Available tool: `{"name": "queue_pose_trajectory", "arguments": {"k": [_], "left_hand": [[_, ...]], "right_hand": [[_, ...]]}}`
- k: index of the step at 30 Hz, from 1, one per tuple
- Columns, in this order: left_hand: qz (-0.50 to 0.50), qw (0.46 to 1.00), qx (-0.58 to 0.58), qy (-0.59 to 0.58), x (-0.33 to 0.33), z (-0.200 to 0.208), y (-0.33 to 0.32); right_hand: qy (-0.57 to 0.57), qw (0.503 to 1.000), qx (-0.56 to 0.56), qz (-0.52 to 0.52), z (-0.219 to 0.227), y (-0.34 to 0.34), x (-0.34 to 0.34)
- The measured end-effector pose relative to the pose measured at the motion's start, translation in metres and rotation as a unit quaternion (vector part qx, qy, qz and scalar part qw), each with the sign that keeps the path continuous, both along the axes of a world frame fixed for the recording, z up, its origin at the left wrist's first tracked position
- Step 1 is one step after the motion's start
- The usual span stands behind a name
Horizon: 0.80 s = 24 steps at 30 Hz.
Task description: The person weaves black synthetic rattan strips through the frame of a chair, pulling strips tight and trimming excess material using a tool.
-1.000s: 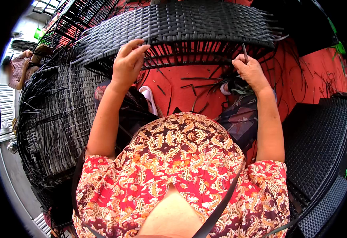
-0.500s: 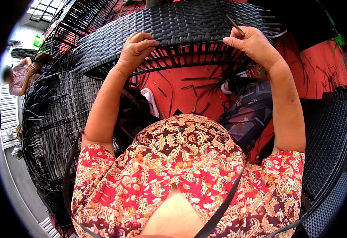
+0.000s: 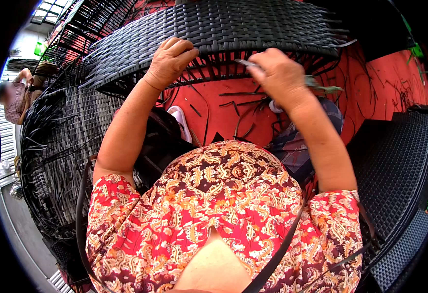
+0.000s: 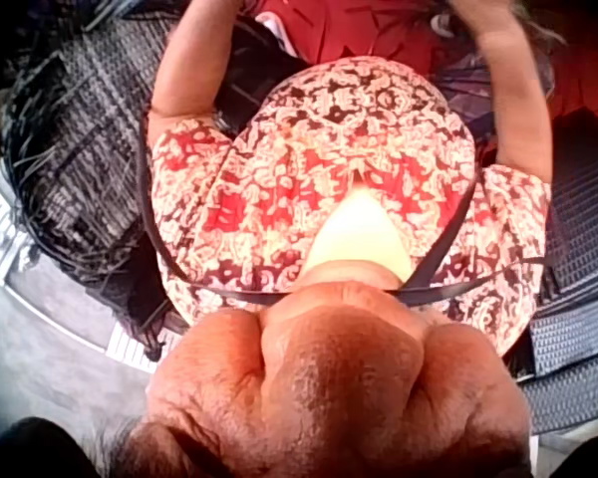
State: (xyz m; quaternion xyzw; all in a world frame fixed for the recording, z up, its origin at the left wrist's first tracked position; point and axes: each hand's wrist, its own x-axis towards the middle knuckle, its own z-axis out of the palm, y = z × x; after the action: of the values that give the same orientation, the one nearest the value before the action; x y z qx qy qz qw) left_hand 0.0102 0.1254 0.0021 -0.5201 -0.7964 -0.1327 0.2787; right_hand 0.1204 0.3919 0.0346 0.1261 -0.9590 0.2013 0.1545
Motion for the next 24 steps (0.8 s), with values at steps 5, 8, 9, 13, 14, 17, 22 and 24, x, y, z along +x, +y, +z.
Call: {"name": "queue_pose_trajectory", "arguments": {"k": [5, 8, 9, 13, 14, 17, 22, 24], "left_hand": [[-0.026, 0.999, 0.028, 0.002, -0.004, 0.006, 0.010], [-0.031, 0.999, 0.033, 0.002, -0.003, 0.008, 0.013], [-0.033, 0.999, 0.034, 0.003, -0.002, 0.009, 0.014], [-0.029, 0.999, 0.018, 0.008, 0.000, 0.010, 0.014], [-0.028, 0.999, 0.014, 0.011, 0.000, 0.010, 0.014], [-0.024, 1.000, 0.012, 0.011, 0.000, 0.008, 0.016], [-0.043, 0.999, 0.006, 0.004, -0.003, 0.013, 0.021], [-0.066, 0.998, 0.004, -0.004, -0.007, 0.019, 0.022]], "right_hand": [[-0.038, 0.963, -0.267, 0.014, -0.072, -0.056, -0.016], [-0.110, 0.899, -0.424, 0.003, -0.099, -0.071, -0.030], [-0.121, 0.911, -0.394, -0.007, -0.104, -0.072, -0.033], [-0.145, 0.940, -0.308, -0.028, -0.100, -0.074, -0.036], [-0.147, 0.943, -0.296, -0.027, -0.100, -0.074, -0.038], [-0.112, 0.963, -0.244, -0.038, -0.105, -0.077, -0.040], [-0.161, 0.976, -0.138, -0.046, -0.093, -0.074, -0.045], [-0.180, 0.978, -0.094, -0.055, -0.088, -0.073, -0.046]]}}
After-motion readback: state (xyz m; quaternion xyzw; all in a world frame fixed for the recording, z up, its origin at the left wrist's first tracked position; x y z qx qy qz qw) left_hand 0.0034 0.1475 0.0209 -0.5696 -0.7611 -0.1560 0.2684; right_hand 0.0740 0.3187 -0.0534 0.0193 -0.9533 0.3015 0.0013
